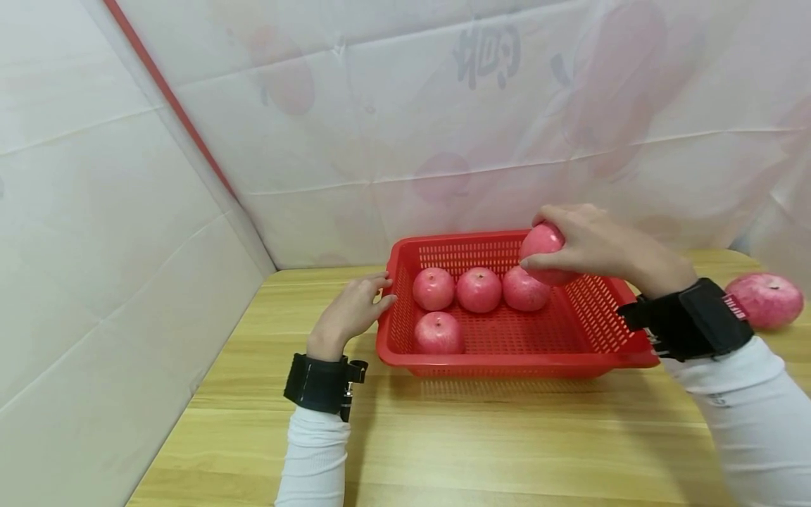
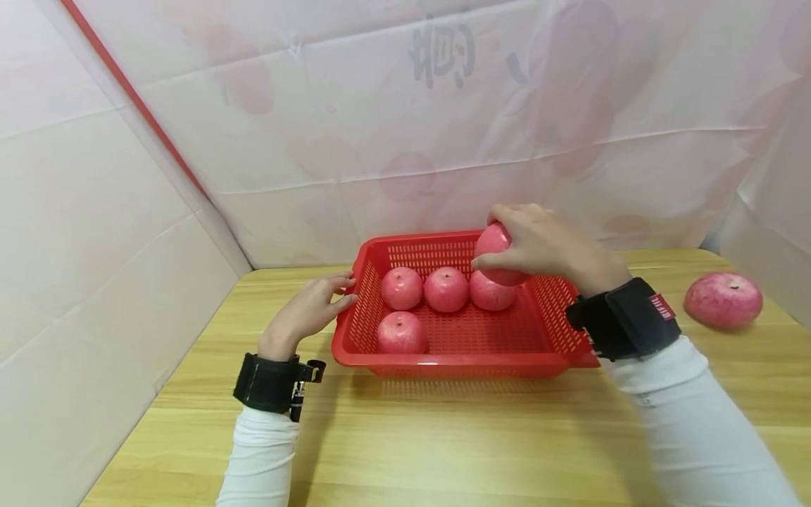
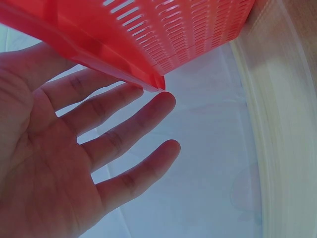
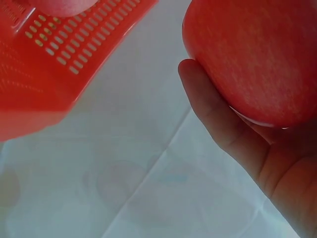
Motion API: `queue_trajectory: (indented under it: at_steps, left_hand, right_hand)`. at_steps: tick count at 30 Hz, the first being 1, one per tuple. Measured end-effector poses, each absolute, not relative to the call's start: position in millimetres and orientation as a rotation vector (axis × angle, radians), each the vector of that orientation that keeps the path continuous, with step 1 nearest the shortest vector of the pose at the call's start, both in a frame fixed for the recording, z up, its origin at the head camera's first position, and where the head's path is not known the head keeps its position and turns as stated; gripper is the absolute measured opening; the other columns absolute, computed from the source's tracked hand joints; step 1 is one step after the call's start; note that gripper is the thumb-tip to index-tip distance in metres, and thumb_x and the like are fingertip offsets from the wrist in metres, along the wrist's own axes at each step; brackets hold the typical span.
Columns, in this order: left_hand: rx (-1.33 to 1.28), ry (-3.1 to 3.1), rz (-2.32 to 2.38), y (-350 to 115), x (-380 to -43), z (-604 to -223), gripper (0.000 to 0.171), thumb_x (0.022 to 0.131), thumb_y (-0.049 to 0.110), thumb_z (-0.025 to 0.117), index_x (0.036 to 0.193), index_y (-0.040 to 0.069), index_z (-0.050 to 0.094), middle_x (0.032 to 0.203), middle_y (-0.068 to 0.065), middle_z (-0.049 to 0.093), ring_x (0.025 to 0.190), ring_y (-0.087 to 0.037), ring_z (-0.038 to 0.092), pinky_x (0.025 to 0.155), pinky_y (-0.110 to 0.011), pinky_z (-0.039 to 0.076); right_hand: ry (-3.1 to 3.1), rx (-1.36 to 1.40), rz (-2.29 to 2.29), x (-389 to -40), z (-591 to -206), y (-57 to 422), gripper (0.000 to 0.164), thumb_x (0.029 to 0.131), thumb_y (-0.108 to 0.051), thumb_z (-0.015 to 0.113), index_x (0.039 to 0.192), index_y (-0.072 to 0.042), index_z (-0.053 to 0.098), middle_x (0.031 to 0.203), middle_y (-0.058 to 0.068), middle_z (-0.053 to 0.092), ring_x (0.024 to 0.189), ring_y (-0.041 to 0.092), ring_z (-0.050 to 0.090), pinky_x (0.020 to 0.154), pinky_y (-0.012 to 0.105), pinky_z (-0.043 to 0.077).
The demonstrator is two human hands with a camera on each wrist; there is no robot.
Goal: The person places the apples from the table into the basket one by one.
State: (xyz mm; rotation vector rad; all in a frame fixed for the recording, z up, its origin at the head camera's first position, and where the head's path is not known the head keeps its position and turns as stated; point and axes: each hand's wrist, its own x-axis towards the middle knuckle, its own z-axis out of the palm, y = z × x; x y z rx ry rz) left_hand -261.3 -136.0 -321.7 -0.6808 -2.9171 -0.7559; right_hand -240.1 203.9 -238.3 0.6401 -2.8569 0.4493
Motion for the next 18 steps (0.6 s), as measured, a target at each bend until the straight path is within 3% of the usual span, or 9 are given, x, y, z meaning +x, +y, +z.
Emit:
queue_trajectory:
  at_steps: [18]
  left_hand:
    - [-0.695,-2.916,-0.743,-136,-262,-321,0.039,0.086,0.018,0.060,0.123,0.004,0.054,0.126,-0.012,0.051,0.095,-0.021,0.052,0.075,-0.033,0.053]
  right_hand:
    - [-2.840,0.743,0.421,-245,-248,187,0.046,0.072,-0.049,0.069,0.100,-0.016,0.053,0.093,0.004,0.058,0.083,0.021,0.049,0.059,0.035,0.047]
